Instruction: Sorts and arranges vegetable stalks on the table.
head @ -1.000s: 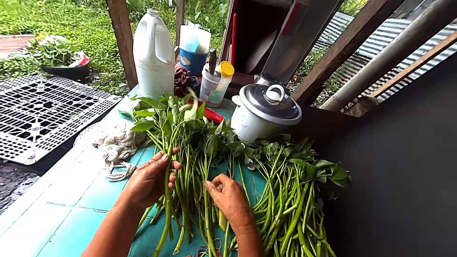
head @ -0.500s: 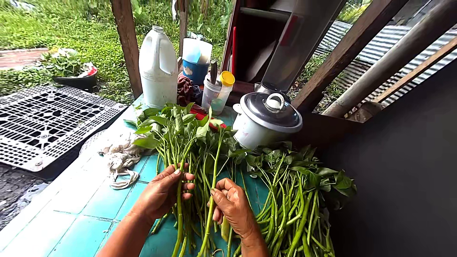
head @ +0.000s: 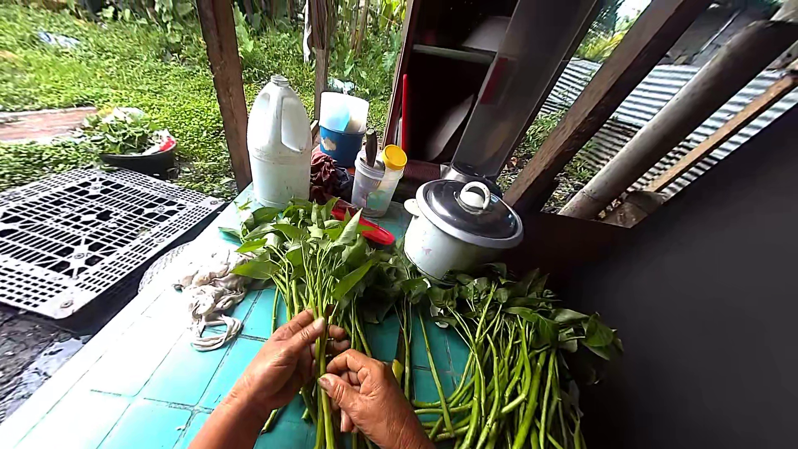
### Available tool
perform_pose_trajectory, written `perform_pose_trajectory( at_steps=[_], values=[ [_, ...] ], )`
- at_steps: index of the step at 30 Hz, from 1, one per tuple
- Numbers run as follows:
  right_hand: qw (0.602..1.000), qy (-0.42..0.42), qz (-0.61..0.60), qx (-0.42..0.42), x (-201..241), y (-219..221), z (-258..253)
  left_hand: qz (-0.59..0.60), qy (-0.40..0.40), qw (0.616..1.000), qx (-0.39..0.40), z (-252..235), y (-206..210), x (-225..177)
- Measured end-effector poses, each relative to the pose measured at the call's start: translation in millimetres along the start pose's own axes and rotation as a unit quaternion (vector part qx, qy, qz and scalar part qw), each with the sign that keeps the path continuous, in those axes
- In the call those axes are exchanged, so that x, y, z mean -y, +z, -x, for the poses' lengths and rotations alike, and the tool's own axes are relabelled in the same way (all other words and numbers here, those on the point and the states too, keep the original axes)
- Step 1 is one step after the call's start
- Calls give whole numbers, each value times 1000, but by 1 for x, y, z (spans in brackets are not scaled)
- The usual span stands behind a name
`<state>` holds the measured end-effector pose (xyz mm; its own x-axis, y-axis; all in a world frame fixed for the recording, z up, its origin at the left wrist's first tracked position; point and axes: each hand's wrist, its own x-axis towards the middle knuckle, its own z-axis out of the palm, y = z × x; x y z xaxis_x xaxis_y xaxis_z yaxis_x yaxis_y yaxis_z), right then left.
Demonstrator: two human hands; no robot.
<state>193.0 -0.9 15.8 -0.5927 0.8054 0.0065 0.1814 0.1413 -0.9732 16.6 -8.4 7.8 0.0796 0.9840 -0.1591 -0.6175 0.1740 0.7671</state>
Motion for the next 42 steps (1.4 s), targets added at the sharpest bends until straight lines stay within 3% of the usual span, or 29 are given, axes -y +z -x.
perform_pose_trajectory(
  at_steps=[3,5,6,9,13,18,22,27,33,35,37,40,42],
  values=[
    [988,-77,77,-112,-6,-3,1,-20,-3,1000,6,0,-5,-1],
    [956,-50,217,-191,-10,-8,-1,-17,-16,1000,-19,-1,-6,-4],
    [942,12,281,-184,-7,-10,-1,-16,-22,999,-36,-1,-5,-5],
    [904,236,356,-39,11,-14,-10,-9,-27,997,-73,-2,-2,-5],
    [886,288,363,-23,13,-12,-16,7,-30,996,-82,-3,-1,-6],
    [936,213,245,-137,8,-21,-10,35,-23,996,-79,-6,-6,-3],
    [972,86,-22,-220,-2,-27,-4,35,-12,999,-34,-6,-11,-2],
    [950,-2,-207,-232,4,-29,1,-32,-9,998,-54,-4,-6,-3],
    [884,-166,-365,-242,2,-41,9,21,-1,998,-58,-3,-4,-5],
    [930,-159,-271,-188,1,-38,14,47,0,998,-50,-3,-5,-3],
    [983,-90,-108,-121,8,-28,16,56,1,998,-38,-2,-4,-2],
    [996,28,62,-50,10,-10,8,42,7,999,-33,-2,-2,0],
    [992,32,113,-47,6,-1,4,47,8,998,-36,-1,-1,2]
  ],
)
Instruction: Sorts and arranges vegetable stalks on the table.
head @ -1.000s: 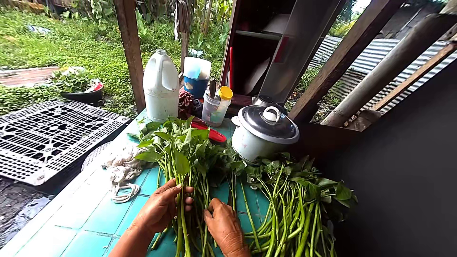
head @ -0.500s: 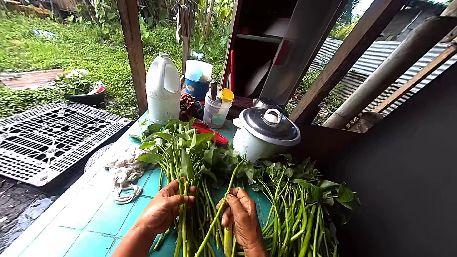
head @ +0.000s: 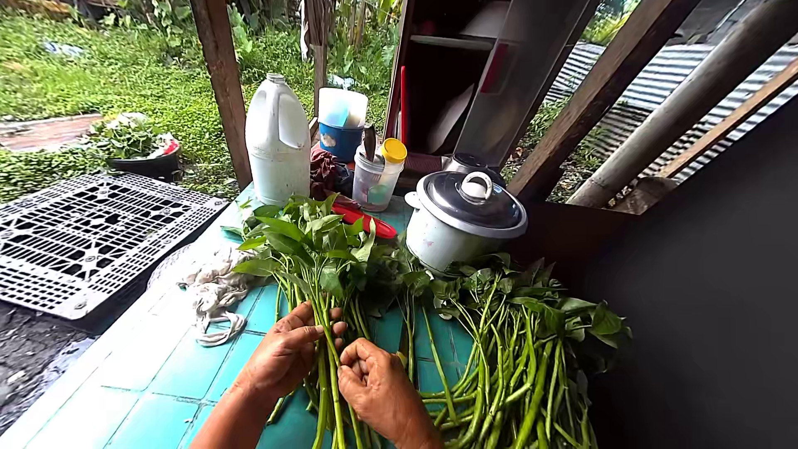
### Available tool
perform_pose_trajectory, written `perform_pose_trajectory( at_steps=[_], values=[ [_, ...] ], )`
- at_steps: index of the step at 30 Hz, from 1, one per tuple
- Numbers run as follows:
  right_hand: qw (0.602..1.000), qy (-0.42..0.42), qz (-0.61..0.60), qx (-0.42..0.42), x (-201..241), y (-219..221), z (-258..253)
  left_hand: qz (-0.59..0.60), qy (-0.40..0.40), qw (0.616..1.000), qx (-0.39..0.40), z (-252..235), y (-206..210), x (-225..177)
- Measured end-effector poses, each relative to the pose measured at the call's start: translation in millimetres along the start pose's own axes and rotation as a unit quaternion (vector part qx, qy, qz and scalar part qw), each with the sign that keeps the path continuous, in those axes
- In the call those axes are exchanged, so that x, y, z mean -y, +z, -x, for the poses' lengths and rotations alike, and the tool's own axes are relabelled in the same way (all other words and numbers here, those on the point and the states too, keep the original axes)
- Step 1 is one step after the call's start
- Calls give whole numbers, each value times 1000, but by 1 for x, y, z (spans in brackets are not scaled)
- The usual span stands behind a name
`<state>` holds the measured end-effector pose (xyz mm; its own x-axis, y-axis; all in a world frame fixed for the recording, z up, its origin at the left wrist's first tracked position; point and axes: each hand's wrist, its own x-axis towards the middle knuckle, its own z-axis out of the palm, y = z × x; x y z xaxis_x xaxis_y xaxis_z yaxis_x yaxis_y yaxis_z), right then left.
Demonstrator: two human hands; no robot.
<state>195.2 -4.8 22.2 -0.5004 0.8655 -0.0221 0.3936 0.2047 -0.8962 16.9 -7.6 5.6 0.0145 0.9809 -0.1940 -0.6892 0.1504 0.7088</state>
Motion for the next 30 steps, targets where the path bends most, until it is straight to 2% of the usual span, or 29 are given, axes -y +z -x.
perform_pose_trajectory(
  at_steps=[3,5,9,12,15,17,19,24,30],
  values=[
    [998,-26,49,-34,-3,8,0,3,5,1000,-10,2,3,3],
    [998,-24,41,-37,-4,10,-1,5,12,1000,-5,2,4,5],
    [999,41,-6,3,2,3,-4,-18,22,1000,-13,6,10,7],
    [994,71,-86,-10,1,-2,-5,-38,20,999,12,8,9,6],
    [983,46,-173,-50,-5,-7,-4,-59,15,997,38,8,9,5],
    [980,24,-190,-62,-7,-8,-3,-67,17,996,63,8,9,8],
    [984,42,-168,-44,-4,-6,-2,-62,23,994,82,8,9,10],
    [993,59,-101,14,5,-5,-3,-53,33,997,36,7,15,15],
    [998,22,-63,-14,1,3,-4,-60,58,995,49,4,11,18]
  ],
)
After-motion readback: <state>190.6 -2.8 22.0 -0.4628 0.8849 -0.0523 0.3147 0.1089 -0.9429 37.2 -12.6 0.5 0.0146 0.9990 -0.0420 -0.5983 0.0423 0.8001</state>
